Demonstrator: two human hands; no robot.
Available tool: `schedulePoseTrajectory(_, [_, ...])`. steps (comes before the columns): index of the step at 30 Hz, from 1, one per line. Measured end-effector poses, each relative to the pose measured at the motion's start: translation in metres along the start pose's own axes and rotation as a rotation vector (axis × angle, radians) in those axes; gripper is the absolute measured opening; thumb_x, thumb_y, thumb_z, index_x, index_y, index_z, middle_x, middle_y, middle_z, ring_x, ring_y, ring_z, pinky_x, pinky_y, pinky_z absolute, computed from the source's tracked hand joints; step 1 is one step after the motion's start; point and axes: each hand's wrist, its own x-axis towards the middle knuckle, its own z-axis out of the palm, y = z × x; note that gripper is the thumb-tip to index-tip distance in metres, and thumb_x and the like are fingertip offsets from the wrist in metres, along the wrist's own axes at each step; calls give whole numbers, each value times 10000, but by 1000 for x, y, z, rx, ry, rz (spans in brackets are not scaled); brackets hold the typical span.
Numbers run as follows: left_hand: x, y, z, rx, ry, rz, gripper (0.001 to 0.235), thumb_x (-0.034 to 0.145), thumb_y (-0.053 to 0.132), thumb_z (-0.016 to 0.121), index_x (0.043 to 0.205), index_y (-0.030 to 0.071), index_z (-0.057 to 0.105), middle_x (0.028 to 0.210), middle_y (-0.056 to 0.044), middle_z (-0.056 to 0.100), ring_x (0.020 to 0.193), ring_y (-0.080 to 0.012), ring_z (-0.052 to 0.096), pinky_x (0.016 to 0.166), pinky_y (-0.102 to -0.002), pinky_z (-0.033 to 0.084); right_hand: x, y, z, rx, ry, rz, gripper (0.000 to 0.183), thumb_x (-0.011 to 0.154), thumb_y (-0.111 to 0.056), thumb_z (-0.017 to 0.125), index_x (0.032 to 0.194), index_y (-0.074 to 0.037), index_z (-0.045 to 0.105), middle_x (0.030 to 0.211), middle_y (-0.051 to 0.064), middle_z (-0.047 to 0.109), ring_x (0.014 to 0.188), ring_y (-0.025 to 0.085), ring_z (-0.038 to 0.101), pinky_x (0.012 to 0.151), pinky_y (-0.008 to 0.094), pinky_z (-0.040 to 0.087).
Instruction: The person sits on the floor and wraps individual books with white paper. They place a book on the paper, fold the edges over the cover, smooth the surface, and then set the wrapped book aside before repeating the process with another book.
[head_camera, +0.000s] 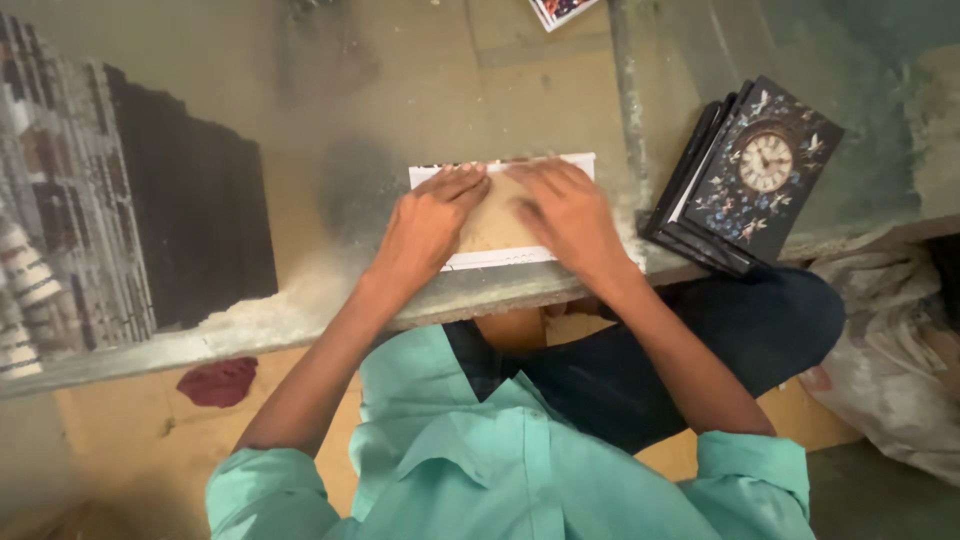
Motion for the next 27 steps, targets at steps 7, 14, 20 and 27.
schedulePoseTrajectory(7, [-4,1,-1,-54,-9,-64,483,769,-115,593,1220,22,698,1316,-146,687,1243,-350,630,1005,-419,517,-7,-21,15,-53,-218,180,536,1018,-186,666,1524,-81,524,1429,99,628,1310,269,595,1165,382,456])
schedulePoseTrajectory(14, [-2,3,-2,-7,-15,-52,451,780,-83,631,1201,66,697,1270,-152,711,1218,-330,652,946,-440,554,-19,-17,13,-292,-211,175,747,1019,-491,558,1561,1,409,1625,157,408,1486,298,408,1248,493,225])
schedulePoseTrajectory(20, [23,31,-18,117,-202,-235,356,798,240,752,1112,77,712,1057,-113,742,991,-329,702,793,-468,568,-37,-10,-1,-380,-125,379,1028,942,-708,533,1536,114,362,1588,268,397,1478,351,397,1249,553,134])
schedulePoseTrajectory(27, [23,72,18,240,35,-90,976,878,732,582,1479,-34,504,1564,-207,450,1455,-360,403,1204,-540,288,-41,-5,-2,-431,-147,360,1102,919,-719,528,1546,166,340,1593,304,414,1496,377,386,1227,659,10])
